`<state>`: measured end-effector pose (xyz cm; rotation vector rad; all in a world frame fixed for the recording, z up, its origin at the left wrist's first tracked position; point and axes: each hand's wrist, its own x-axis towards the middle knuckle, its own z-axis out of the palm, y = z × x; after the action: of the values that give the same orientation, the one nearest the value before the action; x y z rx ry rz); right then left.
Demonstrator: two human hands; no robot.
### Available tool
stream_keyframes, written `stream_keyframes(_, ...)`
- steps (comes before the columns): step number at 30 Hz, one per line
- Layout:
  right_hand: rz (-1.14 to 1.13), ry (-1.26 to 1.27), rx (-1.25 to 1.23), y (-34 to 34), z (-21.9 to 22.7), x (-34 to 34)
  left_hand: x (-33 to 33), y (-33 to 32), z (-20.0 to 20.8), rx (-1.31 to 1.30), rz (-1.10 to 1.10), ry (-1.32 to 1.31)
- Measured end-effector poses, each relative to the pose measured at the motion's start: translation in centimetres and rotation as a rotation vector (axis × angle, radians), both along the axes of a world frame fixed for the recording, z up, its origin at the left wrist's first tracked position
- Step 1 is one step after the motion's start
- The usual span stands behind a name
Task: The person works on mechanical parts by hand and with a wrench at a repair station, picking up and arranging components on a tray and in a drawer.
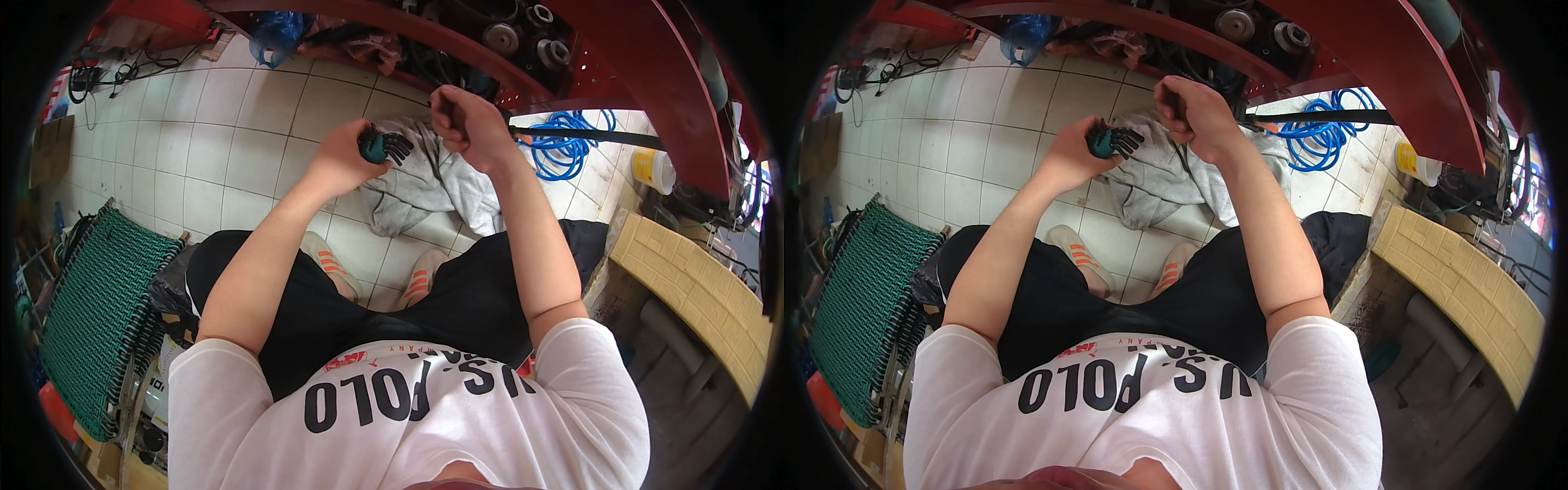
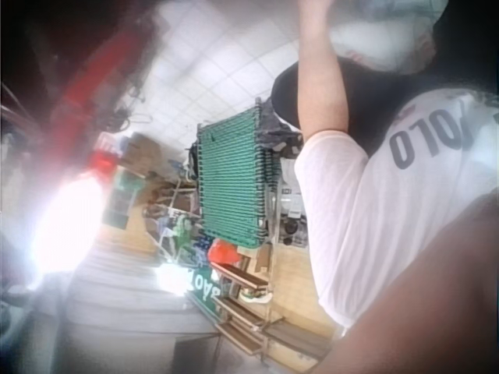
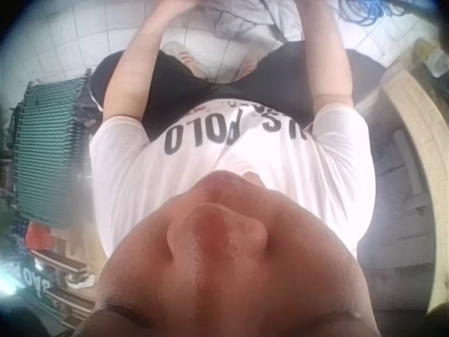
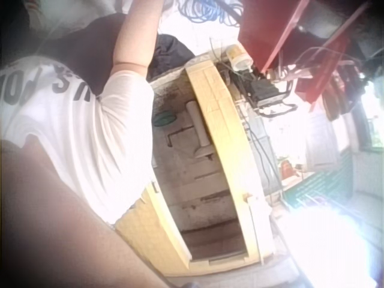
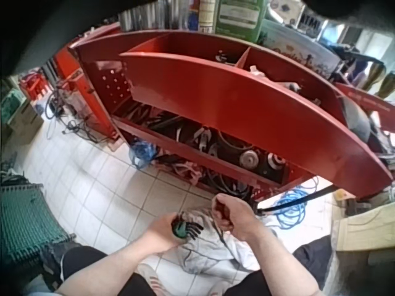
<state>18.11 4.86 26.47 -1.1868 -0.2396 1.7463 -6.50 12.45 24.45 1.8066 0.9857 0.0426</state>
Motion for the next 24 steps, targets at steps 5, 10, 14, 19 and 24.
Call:
stream_keyframes(5, -0.055, -0.047, 0.001, 0.1, -0.5, -1.4, -0.3, -0.2, 0.3, 0.02, 0.006, 0.024)
stream_keyframes(10, -0.118, -0.081, -0.008, 0.0, -1.0, -2.2, -0.3, -0.1, 1.1, 0.041, -0.004, 0.047)
stream_keyframes(14, -0.139, -0.108, -0.013, 0.3, -1.3, -3.0, -0.6, -0.2, 0.8, 0.045, 0.013, 0.023)
stream_keyframes(19, -0.114, 0.02, 0.041, 0.3, -1.6, -3.0, -0.9, 0.0, 0.8, 0.033, 0.021, 0.034)
stream_keyframes(24, -0.163, 0.087, 0.091, 0.7, -0.5, -4.0, -1.1, 0.2, 0.9, 0.028, 0.019, 0.032)
